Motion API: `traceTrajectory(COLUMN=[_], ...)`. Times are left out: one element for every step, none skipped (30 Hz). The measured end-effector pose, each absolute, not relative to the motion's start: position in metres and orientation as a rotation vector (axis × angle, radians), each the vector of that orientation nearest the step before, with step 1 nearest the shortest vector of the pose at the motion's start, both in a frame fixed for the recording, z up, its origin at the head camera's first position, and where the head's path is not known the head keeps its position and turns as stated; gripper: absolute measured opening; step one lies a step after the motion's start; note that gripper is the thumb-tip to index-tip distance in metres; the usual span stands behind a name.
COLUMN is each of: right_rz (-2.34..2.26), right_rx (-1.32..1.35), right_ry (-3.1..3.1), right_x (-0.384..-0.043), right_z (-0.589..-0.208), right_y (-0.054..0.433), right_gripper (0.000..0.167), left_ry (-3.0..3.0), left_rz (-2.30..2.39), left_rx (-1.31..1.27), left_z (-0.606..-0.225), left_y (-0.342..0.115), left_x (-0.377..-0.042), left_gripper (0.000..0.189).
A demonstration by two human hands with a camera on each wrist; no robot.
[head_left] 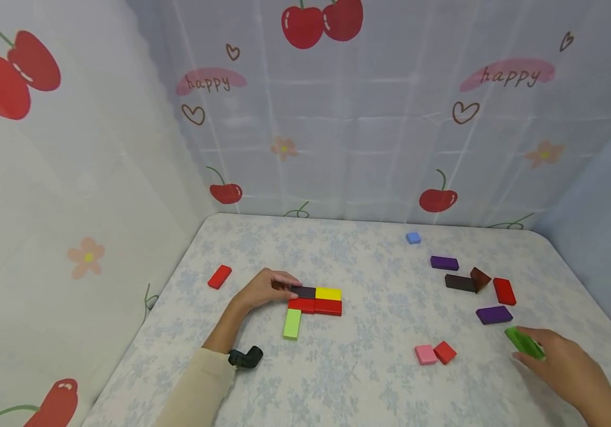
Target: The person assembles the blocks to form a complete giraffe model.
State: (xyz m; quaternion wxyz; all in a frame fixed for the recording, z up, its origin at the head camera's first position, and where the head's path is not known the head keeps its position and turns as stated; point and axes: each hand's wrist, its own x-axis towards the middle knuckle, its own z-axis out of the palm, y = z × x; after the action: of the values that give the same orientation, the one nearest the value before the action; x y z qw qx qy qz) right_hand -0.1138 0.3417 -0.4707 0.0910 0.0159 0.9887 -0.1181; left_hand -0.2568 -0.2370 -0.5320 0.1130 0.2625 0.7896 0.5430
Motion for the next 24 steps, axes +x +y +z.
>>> traceTrajectory(right_rz=[-0.355, -0.367, -0.386, -0.406, -0.43, -0.451, -0.475, -0.497, -0.516, -0.53, -0.547, -0.558, -0.565, -0.573, -0.577, -0.582, -0.585, -0.586, -0.585, -0.588, -0.587, -0.588, -0.585, -0.584], right_rx=[0.067, 0.074, 0.074, 0.071, 0.062, 0.049, 0.036, 0.02, 0.006, 0.0, -0.005, -0.007, -0.009, -0.011, -0.012, -0.013, -0.021, -0.027, -0.036, -0.04, -0.045, -0.053, -0.064, -0.074], right_ry=[2.917, 2.906, 2.902, 2.904, 2.911, 2.923, 2.928, 2.929, 2.927, 2.916, 2.904, 2.893, 2.882, 2.874, 2.87, 2.869, 2.876, 2.885, 2.899, 2.911, 2.926, 2.943, 2.962, 2.98], right_x=[-0.114, -0.114, -0.115, -0.116, -0.116, -0.116, -0.116, -0.116, -0.116, -0.116, -0.117, -0.117, -0.117, -0.118, -0.118, -0.118, -0.117, -0.117, -0.116, -0.116, -0.115, -0.115, -0.114, -0.113], right_z=[-0.472, -0.473, -0.474, -0.475, -0.476, -0.477, -0.478, -0.48, -0.481, -0.481, -0.482, -0.482, -0.482, -0.483, -0.482, -0.482, -0.482, -0.482, -0.481, -0.48, -0.479, -0.478, -0.477, -0.475], right_y=[0.343, 0.344, 0.345, 0.345, 0.345, 0.345, 0.346, 0.346, 0.346, 0.346, 0.346, 0.346, 0.346, 0.346, 0.346, 0.346, 0.347, 0.347, 0.347, 0.346, 0.346, 0.345, 0.344, 0.343], right_gripper=[0.073, 0.074, 0.074, 0.074, 0.074, 0.073, 0.073, 0.072, 0.072, 0.072, 0.072, 0.072, 0.071, 0.071, 0.07, 0.07, 0.069, 0.069, 0.069, 0.069, 0.069, 0.068, 0.067, 0.066], left_ry=[2.316, 2.315, 2.316, 2.318, 2.321, 2.322, 2.325, 2.327, 2.328, 2.33, 2.329, 2.328, 2.329, 2.33, 2.332, 2.333, 2.334, 2.335, 2.336, 2.338, 2.338, 2.339, 2.339, 2.339], left_rz=[1.596, 1.598, 1.599, 1.597, 1.593, 1.591, 1.587, 1.584, 1.583, 1.582, 1.583, 1.584, 1.582, 1.581, 1.58, 1.579, 1.578, 1.578, 1.578, 1.577, 1.578, 1.577, 1.578, 1.579], left_rx=[0.771, 0.774, 0.776, 0.776, 0.776, 0.775, 0.775, 0.777, 0.776, 0.773, 0.772, 0.769, 0.765, 0.759, 0.754, 0.748, 0.742, 0.736, 0.731, 0.729, 0.727, 0.723, 0.722, 0.72], left_z=[-0.533, -0.533, -0.534, -0.534, -0.534, -0.534, -0.534, -0.534, -0.534, -0.534, -0.534, -0.534, -0.534, -0.534, -0.534, -0.533, -0.533, -0.533, -0.533, -0.533, -0.532, -0.532, -0.532, -0.532], left_y=[-0.237, -0.236, -0.237, -0.237, -0.237, -0.237, -0.237, -0.237, -0.237, -0.237, -0.237, -0.237, -0.237, -0.237, -0.237, -0.237, -0.237, -0.237, -0.237, -0.236, -0.236, -0.236, -0.236, -0.236], left_x=[-0.257, -0.257, -0.257, -0.258, -0.258, -0.258, -0.258, -0.258, -0.258, -0.258, -0.258, -0.258, -0.258, -0.258, -0.258, -0.258, -0.258, -0.257, -0.257, -0.257, -0.257, -0.256, -0.256, -0.256], left_gripper=[0.031, 0.031, 0.031, 0.031, 0.031, 0.031, 0.031, 0.031, 0.031, 0.031, 0.03, 0.03, 0.03, 0.03, 0.03, 0.03, 0.03, 0.03, 0.03, 0.03, 0.031, 0.031, 0.031, 0.031])
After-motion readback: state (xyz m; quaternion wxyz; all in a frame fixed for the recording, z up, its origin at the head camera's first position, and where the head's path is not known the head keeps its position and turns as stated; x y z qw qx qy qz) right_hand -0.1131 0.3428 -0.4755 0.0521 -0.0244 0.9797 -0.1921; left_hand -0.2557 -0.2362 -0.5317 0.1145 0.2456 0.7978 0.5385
